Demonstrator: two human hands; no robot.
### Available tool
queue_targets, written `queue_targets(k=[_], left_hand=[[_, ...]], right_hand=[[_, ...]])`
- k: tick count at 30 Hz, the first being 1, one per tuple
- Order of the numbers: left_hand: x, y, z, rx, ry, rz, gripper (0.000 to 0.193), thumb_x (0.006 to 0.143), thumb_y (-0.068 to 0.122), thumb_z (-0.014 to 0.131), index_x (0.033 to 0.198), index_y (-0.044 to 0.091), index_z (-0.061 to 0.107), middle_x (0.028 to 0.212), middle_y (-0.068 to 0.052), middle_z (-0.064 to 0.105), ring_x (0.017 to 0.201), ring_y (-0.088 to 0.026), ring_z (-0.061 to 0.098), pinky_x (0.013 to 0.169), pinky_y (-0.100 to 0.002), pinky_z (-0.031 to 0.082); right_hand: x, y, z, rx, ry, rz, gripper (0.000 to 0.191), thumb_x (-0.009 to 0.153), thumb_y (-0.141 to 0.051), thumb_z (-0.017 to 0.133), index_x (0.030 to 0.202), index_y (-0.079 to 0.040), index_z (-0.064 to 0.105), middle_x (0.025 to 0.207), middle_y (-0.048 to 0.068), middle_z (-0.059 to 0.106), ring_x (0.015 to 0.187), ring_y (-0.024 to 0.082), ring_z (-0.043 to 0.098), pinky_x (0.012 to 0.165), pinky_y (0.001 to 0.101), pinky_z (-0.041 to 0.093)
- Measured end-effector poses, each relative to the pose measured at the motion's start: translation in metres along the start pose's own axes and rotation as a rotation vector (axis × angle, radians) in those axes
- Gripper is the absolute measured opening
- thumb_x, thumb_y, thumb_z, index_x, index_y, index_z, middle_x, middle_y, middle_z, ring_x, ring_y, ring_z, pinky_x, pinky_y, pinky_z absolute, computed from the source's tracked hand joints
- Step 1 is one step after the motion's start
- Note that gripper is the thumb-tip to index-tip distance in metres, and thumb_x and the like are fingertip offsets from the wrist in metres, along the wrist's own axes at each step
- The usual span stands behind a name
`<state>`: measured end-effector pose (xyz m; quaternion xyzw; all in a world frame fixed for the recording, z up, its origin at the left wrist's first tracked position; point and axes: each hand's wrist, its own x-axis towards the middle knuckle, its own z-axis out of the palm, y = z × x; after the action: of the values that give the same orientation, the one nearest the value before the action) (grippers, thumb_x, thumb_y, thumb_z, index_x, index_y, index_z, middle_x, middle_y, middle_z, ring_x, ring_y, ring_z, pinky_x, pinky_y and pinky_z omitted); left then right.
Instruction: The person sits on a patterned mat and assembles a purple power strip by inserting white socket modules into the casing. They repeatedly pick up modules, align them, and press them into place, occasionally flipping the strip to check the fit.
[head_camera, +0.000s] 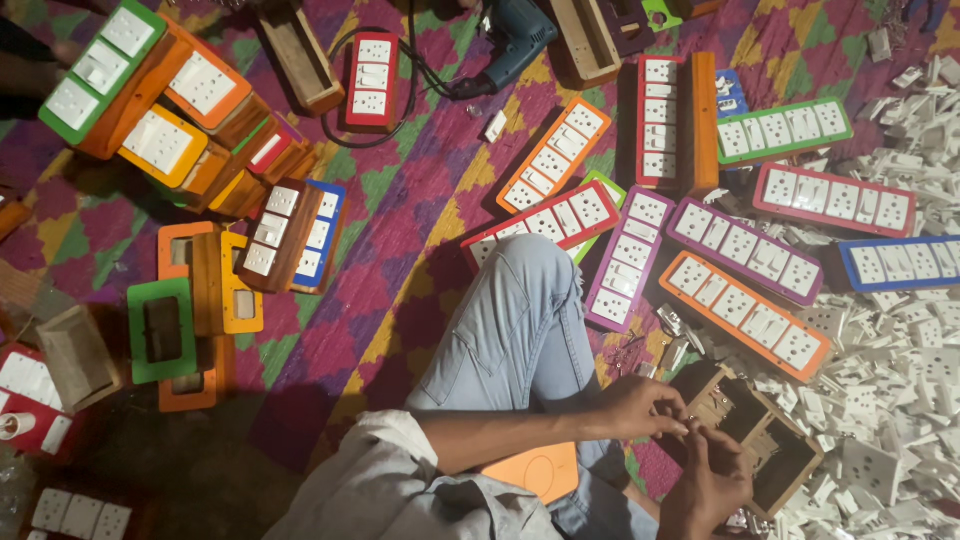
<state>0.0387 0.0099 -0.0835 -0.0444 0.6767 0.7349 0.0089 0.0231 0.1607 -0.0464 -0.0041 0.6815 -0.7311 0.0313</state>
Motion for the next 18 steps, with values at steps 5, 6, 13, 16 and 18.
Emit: queue_targets(k=[5, 6, 13, 16, 18], left_hand=[[0.004, -0.009, 0.002, 0.105, 0.026, 0.077, 0.027, 0.089, 0.028, 0.081, 0.105, 0.007, 0.073, 0.088, -0.006, 0.077, 0.077, -0.017, 0.078, 0.068, -0.029, 0.06], [0.003, -0.01, 0.002, 0.119, 0.033, 0.088, 0.027, 0.089, 0.028, 0.081, 0.104, 0.007, 0.073, 0.088, -0.006, 0.077, 0.078, -0.017, 0.078, 0.068, -0.03, 0.06], [-0.002, 0.003, 0.0, 0.093, 0.053, 0.022, 0.028, 0.089, 0.032, 0.08, 0.104, 0.01, 0.073, 0.09, -0.005, 0.077, 0.079, -0.019, 0.078, 0.067, -0.032, 0.059], [-0.004, 0.014, -0.003, 0.138, 0.081, 0.037, 0.028, 0.087, 0.031, 0.082, 0.103, 0.01, 0.073, 0.092, -0.005, 0.077, 0.078, -0.019, 0.077, 0.068, -0.033, 0.059], [-0.005, 0.021, -0.004, 0.12, 0.108, 0.063, 0.029, 0.086, 0.03, 0.081, 0.104, 0.01, 0.072, 0.097, -0.005, 0.076, 0.078, -0.02, 0.076, 0.068, -0.034, 0.059]], right_hand=[[0.0, 0.005, 0.001, 0.003, 0.016, 0.028, 0.01, 0.101, 0.007, 0.069, 0.108, 0.003, 0.064, 0.108, 0.017, 0.071, 0.098, 0.023, 0.073, 0.089, 0.0367, 0.064], [0.001, 0.006, 0.0, 0.004, 0.015, 0.037, 0.009, 0.101, 0.007, 0.069, 0.107, 0.003, 0.064, 0.108, 0.016, 0.071, 0.097, 0.023, 0.074, 0.088, 0.0365, 0.064], [0.009, 0.016, -0.01, 0.221, 0.007, 0.128, 0.013, 0.101, 0.008, 0.068, 0.109, -0.002, 0.063, 0.112, 0.011, 0.07, 0.107, 0.021, 0.072, 0.093, 0.0327, 0.062], [0.011, 0.019, -0.014, 0.255, 0.017, 0.181, 0.013, 0.103, 0.008, 0.068, 0.109, -0.003, 0.063, 0.113, 0.012, 0.07, 0.107, 0.021, 0.071, 0.094, 0.0314, 0.06], [0.011, 0.021, -0.015, 0.283, 0.012, 0.189, 0.014, 0.101, 0.008, 0.068, 0.108, -0.003, 0.063, 0.111, 0.012, 0.07, 0.105, 0.022, 0.072, 0.092, 0.0314, 0.06]])
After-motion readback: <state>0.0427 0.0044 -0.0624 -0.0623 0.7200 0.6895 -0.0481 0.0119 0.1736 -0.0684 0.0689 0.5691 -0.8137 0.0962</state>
